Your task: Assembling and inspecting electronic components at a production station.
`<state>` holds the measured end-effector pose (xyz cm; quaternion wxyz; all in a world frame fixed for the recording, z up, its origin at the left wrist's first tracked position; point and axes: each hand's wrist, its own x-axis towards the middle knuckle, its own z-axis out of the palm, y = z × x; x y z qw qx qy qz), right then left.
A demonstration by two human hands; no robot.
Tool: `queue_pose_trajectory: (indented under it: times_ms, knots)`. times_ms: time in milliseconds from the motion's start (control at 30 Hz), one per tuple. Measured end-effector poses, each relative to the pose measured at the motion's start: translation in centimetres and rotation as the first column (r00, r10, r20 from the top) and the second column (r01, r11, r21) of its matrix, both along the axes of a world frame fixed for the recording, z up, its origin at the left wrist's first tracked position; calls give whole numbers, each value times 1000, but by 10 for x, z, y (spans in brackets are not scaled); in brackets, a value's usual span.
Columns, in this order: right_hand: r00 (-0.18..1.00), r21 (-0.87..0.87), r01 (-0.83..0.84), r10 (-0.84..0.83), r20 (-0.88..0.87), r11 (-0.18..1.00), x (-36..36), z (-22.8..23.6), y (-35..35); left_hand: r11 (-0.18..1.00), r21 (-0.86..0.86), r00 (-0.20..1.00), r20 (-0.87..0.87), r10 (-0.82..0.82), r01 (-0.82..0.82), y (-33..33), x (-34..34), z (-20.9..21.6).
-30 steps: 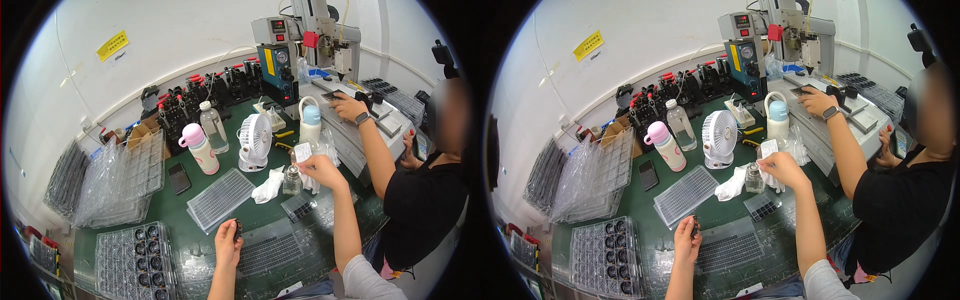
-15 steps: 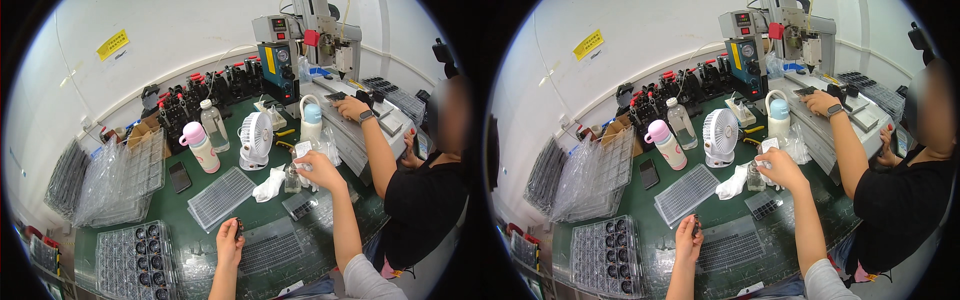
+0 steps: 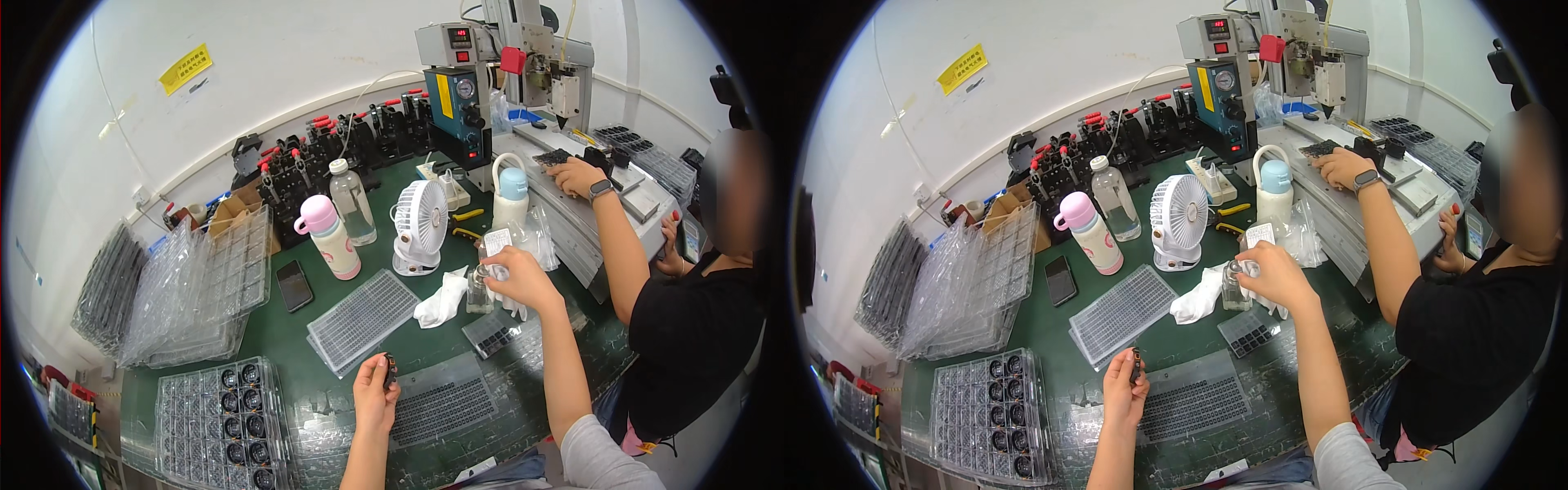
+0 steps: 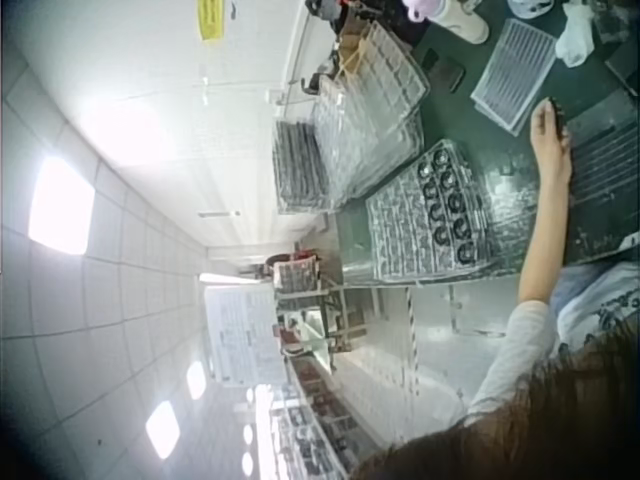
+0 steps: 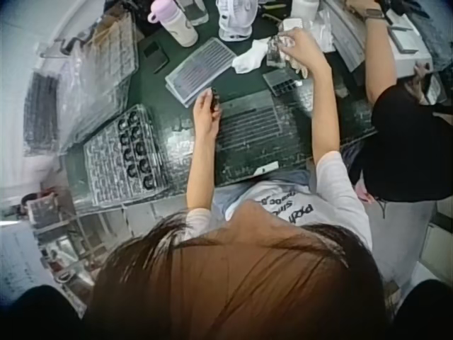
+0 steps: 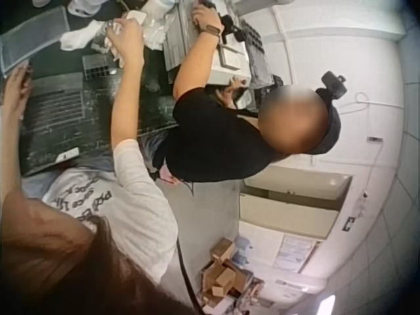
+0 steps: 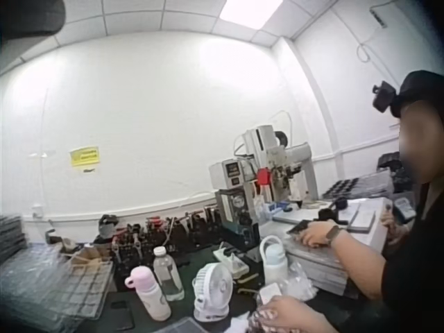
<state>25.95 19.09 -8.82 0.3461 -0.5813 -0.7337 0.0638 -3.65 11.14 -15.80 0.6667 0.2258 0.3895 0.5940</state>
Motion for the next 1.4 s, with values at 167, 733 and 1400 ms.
queue_pose_trajectory:
  times_ms: [167, 733, 1400]
  knots:
    - [1000, -97, -18, 19, 12, 995, 4, 15, -10, 1000, -9, 1000, 0, 4, -4, -1, -3, 0]
    - [998, -65, -66, 67, 21, 996, 7, 11, -10, 1000, -5, 1000, -1, -6, 6, -1, -2, -2]
    - [995, -100, 5, 5, 96, 995, -4, 21, -17, 999, -22, 999, -35, -32, 31, 0, 0, -1]
